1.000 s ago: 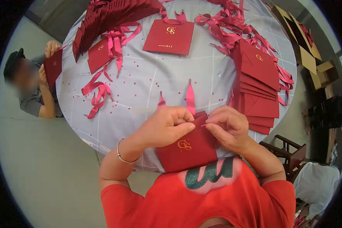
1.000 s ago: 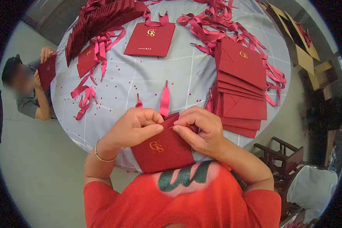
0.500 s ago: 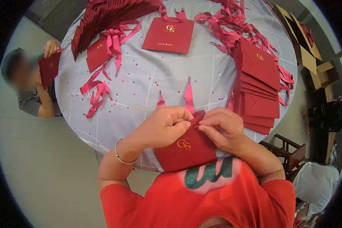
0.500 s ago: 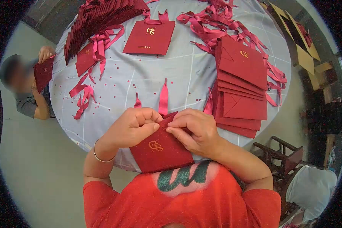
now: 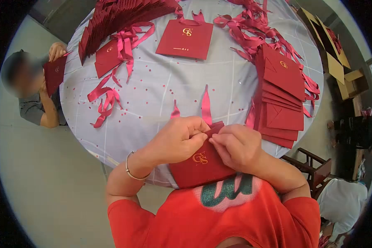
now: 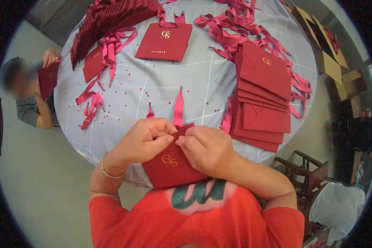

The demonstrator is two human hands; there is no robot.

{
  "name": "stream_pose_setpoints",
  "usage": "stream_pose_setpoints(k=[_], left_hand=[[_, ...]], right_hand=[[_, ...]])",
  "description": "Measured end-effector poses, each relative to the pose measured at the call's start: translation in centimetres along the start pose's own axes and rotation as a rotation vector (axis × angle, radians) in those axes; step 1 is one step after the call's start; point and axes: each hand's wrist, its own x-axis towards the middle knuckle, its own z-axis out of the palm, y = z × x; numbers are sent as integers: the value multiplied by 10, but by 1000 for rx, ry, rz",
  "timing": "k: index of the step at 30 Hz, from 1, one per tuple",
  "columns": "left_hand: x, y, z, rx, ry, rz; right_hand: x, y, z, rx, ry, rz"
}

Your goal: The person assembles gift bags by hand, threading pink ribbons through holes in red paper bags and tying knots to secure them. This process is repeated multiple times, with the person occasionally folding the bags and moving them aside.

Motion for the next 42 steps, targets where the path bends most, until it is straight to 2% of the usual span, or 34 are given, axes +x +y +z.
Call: stream_pose_setpoints(k=[5, 7, 9, 11, 12, 15, 17, 19, 21, 22, 24, 25, 26, 28, 29, 30, 32, 36, 38, 39, 41, 42], left_hand=[[4, -9, -2, 33, 0, 1], [5, -14, 1, 40, 13, 90], [5, -18, 1, 59, 24, 81], [4, -15, 0, 78, 41, 69], [2, -7, -1, 118, 17, 57], [0, 3, -1, 227, 5, 85], [-1, 5, 1, 300, 15, 122], [-3, 7, 7, 448, 163, 267], [-5, 6, 10, 477, 219, 327], [-6, 6, 12, 504, 279, 386], [-9, 9, 15, 511, 302, 390], [-10, 10, 17, 521, 340, 398], [-9, 10, 18, 523, 334, 407], [-8, 8, 21, 712, 409, 537], [-8, 7, 23, 770, 433, 566], [-10, 7, 25, 775, 436, 574], [-13, 8, 28, 923, 478, 605], [-18, 10, 33, 819, 501, 519], [-17, 10, 29, 710, 469, 449], [-16, 10, 27, 602, 430, 377], [-13, 6, 21, 542, 402, 335], [-12, 5, 18, 492, 367, 289]], right_hand=[[6, -1, -3, -14, -98, 5], [7, -3, -1, -23, -104, 13], [8, -1, -1, -33, -109, 16], [10, 6, -1, 247, -150, 258], [10, 7, -3, 418, -170, 474], [18, 11, -9, 442, -288, 528], [28, 13, -14, 452, -303, 481], [40, 13, -22, 461, -315, 439], [50, 15, -34, 786, -664, 850], [49, 22, -29, 792, -628, 783], [64, 26, -31, 694, -763, 785], [71, 28, -30, 624, -790, 693], [76, 35, -26, 618, -781, 695], [86, 52, -16, 575, -1123, 473], [94, 54, -12, 547, -1192, 400], [100, 55, -7, 540, -1187, 394], [108, 58, 3, 625, -1467, 644], [100, 73, 20, 819, -1539, 725], [95, 70, 19, 857, -1420, 887], [93, 67, 16, 846, -1428, 889], [89, 58, 11, 738, -1174, 1031], [86, 56, 10, 727, -1187, 1031]])
